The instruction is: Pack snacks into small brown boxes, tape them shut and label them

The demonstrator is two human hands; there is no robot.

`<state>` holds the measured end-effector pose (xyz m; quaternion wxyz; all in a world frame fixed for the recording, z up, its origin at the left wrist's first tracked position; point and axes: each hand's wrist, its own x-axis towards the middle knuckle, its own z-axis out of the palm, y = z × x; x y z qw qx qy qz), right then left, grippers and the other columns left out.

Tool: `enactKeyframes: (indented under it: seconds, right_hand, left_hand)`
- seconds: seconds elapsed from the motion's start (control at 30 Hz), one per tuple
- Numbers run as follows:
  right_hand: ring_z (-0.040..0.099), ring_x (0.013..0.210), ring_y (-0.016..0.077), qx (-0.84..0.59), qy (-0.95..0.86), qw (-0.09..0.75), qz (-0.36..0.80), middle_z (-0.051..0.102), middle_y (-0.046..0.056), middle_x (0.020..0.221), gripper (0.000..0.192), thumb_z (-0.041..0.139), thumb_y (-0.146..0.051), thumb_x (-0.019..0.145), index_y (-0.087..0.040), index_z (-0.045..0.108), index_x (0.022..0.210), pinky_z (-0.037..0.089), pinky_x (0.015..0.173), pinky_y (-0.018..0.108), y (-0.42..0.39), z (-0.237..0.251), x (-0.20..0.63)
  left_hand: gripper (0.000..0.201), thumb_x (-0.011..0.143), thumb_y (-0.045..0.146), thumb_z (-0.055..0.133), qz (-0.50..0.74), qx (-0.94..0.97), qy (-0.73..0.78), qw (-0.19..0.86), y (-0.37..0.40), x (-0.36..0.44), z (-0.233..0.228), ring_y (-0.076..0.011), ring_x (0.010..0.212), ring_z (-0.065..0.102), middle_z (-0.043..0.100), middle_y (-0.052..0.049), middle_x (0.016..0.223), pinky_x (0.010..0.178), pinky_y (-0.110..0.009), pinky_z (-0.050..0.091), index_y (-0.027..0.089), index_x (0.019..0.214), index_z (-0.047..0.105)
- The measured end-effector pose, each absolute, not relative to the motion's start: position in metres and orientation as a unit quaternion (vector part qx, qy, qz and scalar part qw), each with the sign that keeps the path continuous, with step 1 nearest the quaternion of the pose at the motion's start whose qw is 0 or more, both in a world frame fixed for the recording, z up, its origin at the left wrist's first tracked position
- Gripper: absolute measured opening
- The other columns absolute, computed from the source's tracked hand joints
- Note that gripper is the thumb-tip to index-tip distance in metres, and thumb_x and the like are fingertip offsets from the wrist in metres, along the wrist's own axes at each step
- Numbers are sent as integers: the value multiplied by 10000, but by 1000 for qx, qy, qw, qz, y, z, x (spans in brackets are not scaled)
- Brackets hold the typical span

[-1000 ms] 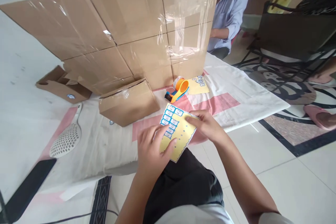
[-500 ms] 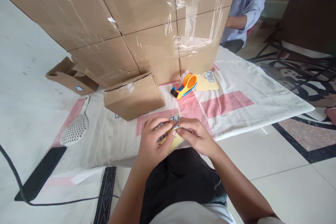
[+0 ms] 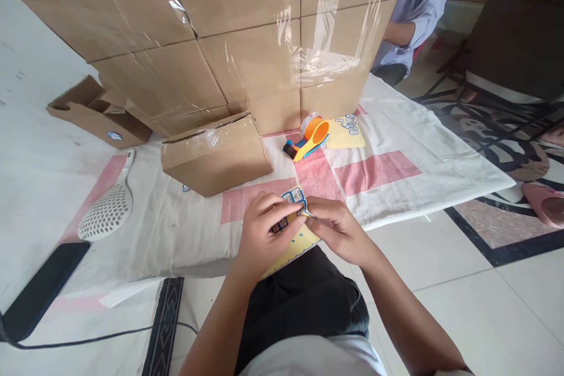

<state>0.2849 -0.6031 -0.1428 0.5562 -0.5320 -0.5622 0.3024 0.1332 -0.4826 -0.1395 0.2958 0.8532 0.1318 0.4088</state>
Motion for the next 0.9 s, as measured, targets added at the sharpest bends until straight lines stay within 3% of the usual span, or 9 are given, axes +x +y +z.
enactKeyframes:
  seconds: [0.1, 0.17, 0.33, 0.5, 0.63, 0.73, 0.83, 0.9]
  right_hand:
    - [631, 886, 189, -532, -574, 548, 295, 664, 46, 952, 239, 522, -294, 1017, -213, 661, 840, 498, 808, 323, -607, -143, 287]
    - [653, 938, 202, -536, -571, 548, 294, 692, 62, 1036, 230, 514, -303, 1025, -221, 686, 896, 510, 819, 329, -609, -143, 287]
    - [626, 847, 199, -561, -589, 520, 261, 677, 51, 905, 250, 509, -323, 1032, -231, 681, 876, 495, 758, 330, -608, -143, 282]
    - [649, 957, 218, -574, -586, 513, 253, 691, 64, 1016, 230, 507, -286, 1019, -221, 664, 863, 494, 816, 344, -617, -150, 284]
    - [584, 695, 212, -685, -448, 521, 243, 597, 25, 738, 269, 536, -371, 965, -220, 606, 754, 436, 616, 337, -639, -163, 329]
    - [499, 616, 215, -833, -276, 455, 151, 473, 15, 617, 253, 531, -321, 883, -221, 524, 650, 362, 569, 341, -640, -167, 392]
    - [578, 819, 296, -932, -178, 314, 44, 584, 92, 811, 82, 571, -258, 805, -190, 610, 785, 441, 728, 412, -622, -164, 435]
    - [587, 1022, 363, -937, -175, 299, -52, 616, 188, 1073, 296, 625, -273, 782, -141, 654, 1046, 462, 862, 485, -606, -159, 433]
  left_hand:
    - [152, 949, 191, 641, 424, 828, 145, 337, -483, 135, -139, -155, 759, 649, 718, -17, 800, 723, -321, 518, 226, 864, 762]
    - [121, 943, 187, 649, 428, 822, 147, 346, -482, 134, -139, -152, 750, 635, 701, -17, 795, 717, -319, 513, 216, 892, 756]
    - [67, 904, 211, 715, 403, 859, 109, 298, -486, 138, -141, -161, 739, 592, 702, -6, 763, 727, -338, 492, 230, 939, 769]
    - [145, 958, 206, 633, 425, 815, 168, 357, -486, 137, -141, -143, 740, 617, 700, -8, 782, 699, -302, 494, 215, 863, 742]
    - [156, 972, 241, 614, 446, 782, 224, 375, -482, 127, -150, -125, 677, 620, 715, -8, 765, 633, -261, 494, 208, 909, 754]
    - [173, 980, 283, 611, 429, 756, 267, 416, -480, 119, -161, -92, 532, 582, 751, -7, 779, 549, -240, 488, 209, 969, 768]
    - [156, 958, 291, 640, 430, 745, 271, 432, -480, 113, -170, -82, 509, 590, 786, -34, 915, 522, -236, 497, 201, 987, 763]
    - [134, 940, 279, 657, 428, 751, 267, 426, -480, 112, -173, -89, 528, 604, 778, -33, 890, 532, -234, 509, 190, 967, 754]
